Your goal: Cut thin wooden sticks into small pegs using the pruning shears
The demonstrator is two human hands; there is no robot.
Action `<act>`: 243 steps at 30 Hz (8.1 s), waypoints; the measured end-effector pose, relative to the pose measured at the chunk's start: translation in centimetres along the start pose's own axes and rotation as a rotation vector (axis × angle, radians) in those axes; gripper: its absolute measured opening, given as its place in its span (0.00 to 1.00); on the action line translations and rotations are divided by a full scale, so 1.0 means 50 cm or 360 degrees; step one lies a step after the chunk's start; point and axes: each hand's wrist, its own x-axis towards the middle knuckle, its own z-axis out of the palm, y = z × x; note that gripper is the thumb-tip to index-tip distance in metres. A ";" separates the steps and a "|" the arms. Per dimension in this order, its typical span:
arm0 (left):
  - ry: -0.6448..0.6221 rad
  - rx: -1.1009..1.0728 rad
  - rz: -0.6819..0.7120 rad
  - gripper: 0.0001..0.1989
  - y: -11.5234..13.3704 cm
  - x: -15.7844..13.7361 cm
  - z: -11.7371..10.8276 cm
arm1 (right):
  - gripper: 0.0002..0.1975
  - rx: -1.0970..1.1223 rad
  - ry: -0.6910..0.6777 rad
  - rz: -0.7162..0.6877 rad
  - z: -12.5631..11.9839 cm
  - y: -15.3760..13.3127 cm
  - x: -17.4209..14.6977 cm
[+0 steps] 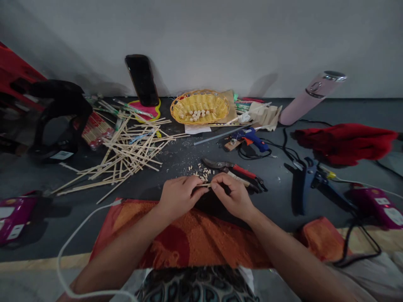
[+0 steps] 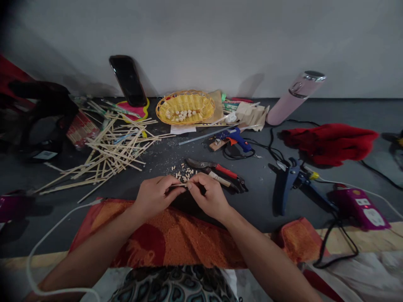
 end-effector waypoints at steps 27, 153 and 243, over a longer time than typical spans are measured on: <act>-0.0081 -0.0045 -0.0021 0.16 -0.009 0.004 -0.005 | 0.03 0.0144 -0.0044 0.0094 0.006 0.002 0.000; 0.0297 -0.1573 -0.0576 0.10 -0.014 0.019 -0.037 | 0.17 -0.0889 0.0163 -0.0218 -0.027 0.013 -0.010; -0.0732 -0.2442 -0.0762 0.13 -0.022 0.011 -0.042 | 0.24 -0.0956 -0.0201 -0.0128 -0.037 0.014 -0.001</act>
